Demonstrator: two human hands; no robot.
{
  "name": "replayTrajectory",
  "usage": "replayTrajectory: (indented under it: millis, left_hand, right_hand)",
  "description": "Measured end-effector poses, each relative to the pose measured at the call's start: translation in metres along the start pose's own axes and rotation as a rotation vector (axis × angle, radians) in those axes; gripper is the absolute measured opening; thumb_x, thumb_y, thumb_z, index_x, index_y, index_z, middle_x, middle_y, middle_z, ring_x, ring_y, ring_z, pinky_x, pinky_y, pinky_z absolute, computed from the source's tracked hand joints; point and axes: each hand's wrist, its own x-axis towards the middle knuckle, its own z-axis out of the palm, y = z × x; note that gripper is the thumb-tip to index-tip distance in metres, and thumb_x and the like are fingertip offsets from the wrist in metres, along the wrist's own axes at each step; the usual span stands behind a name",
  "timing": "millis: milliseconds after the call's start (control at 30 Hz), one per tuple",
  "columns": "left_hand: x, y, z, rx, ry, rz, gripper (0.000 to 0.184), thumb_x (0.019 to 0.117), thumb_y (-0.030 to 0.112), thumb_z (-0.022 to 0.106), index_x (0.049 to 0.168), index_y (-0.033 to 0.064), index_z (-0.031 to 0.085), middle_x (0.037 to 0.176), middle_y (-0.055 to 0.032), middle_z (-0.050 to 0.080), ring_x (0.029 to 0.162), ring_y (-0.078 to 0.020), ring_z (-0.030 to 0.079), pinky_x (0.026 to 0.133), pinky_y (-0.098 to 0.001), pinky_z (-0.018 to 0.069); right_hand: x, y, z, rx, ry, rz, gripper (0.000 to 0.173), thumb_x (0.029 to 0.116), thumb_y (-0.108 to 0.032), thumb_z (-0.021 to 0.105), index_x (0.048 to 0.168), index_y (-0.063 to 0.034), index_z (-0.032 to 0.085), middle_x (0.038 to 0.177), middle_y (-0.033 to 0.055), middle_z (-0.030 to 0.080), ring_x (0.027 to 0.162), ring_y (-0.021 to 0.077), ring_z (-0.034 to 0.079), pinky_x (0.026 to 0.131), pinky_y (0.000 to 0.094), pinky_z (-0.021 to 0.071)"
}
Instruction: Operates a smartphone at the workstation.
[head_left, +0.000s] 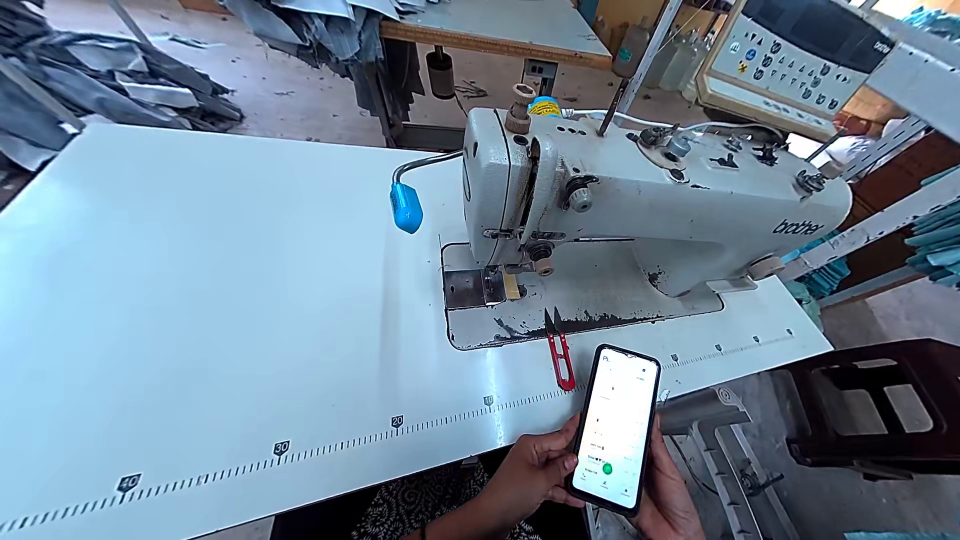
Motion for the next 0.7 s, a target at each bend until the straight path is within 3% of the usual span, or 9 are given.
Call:
replayTrajectory:
  millis: [100, 200, 267, 433, 567, 633, 700]
  left_hand:
    - [0.000, -0.001, -0.001, 0.002, -0.003, 0.003, 0.054, 0.1048, -0.001, 0.047, 0.157, 0.0014, 0.031, 0.118, -0.0072, 0.071, 0.093, -0.0146, 0.075, 0.083, -0.0332, 0.0639]
    - [0.002, 0.000, 0.002, 0.000, 0.010, -0.001, 0.055, 0.1046, -0.001, 0.047, 0.157, 0.0019, 0.031, 0.115, -0.0072, 0.072, 0.090, -0.0145, 0.075, 0.081, -0.0331, 0.0639]
    - [0.003, 0.003, 0.006, 0.014, 0.031, -0.017, 0.055, 0.1051, 0.000, 0.047, 0.157, 0.0024, 0.030, 0.112, -0.0073, 0.072, 0.089, -0.0140, 0.075, 0.081, -0.0327, 0.0637]
    - [0.009, 0.007, 0.011, 0.004, 0.017, -0.036, 0.056, 0.1075, 0.003, 0.043, 0.160, 0.0047, 0.023, 0.118, -0.0117, 0.071, 0.091, -0.0167, 0.075, 0.084, -0.0331, 0.0631]
    - [0.009, 0.006, 0.012, 0.078, -0.026, -0.069, 0.052, 0.1108, 0.012, 0.036, 0.160, 0.0056, 0.022, 0.115, -0.0136, 0.070, 0.091, -0.0183, 0.075, 0.086, -0.0339, 0.0614]
    - [0.005, 0.003, 0.008, 0.179, -0.028, -0.055, 0.050, 0.1110, 0.016, 0.037, 0.158, 0.0025, 0.027, 0.111, -0.0134, 0.071, 0.093, -0.0189, 0.074, 0.088, -0.0355, 0.0603]
    - [-0.005, -0.001, 0.002, 0.310, 0.017, 0.048, 0.044, 0.1096, 0.017, 0.041, 0.149, -0.0039, 0.044, 0.111, -0.0145, 0.071, 0.093, -0.0193, 0.073, 0.086, -0.0362, 0.0600]
  right_hand:
    - [0.001, 0.001, 0.001, 0.001, 0.021, -0.012, 0.049, 0.0993, -0.051, 0.058, 0.124, -0.0100, 0.067, 0.114, 0.0168, 0.074, 0.105, 0.0299, 0.074, 0.087, 0.0498, 0.0623]
    - [0.002, 0.005, 0.014, -0.178, 0.214, -0.163, 0.051, 0.1096, -0.047, 0.031, 0.128, -0.0081, 0.057, 0.109, 0.0146, 0.075, 0.097, 0.0248, 0.076, 0.079, 0.0433, 0.0651]
    - [0.007, 0.008, 0.023, -0.411, 0.406, -0.268, 0.057, 0.1114, -0.047, 0.021, 0.133, -0.0044, 0.053, 0.108, 0.0134, 0.074, 0.095, 0.0211, 0.075, 0.077, 0.0392, 0.0649]
    - [0.017, 0.002, 0.030, -0.671, 0.489, -0.337, 0.082, 0.1068, -0.056, 0.001, 0.131, 0.0040, 0.052, 0.104, 0.0151, 0.073, 0.090, 0.0213, 0.075, 0.075, 0.0375, 0.0638]
    - [0.027, -0.011, 0.032, -0.778, 0.498, -0.393, 0.087, 0.1056, -0.056, -0.003, 0.136, 0.0053, 0.050, 0.109, 0.0160, 0.073, 0.093, 0.0201, 0.074, 0.077, 0.0358, 0.0628]
    - [0.034, -0.020, 0.029, -0.835, 0.498, -0.417, 0.092, 0.1039, -0.058, -0.006, 0.136, 0.0055, 0.051, 0.108, 0.0166, 0.073, 0.092, 0.0200, 0.074, 0.076, 0.0354, 0.0626]
    - [0.045, -0.030, 0.025, -0.890, 0.508, -0.462, 0.094, 0.1035, -0.059, -0.007, 0.133, 0.0050, 0.055, 0.103, 0.0154, 0.074, 0.089, 0.0189, 0.074, 0.075, 0.0349, 0.0626]
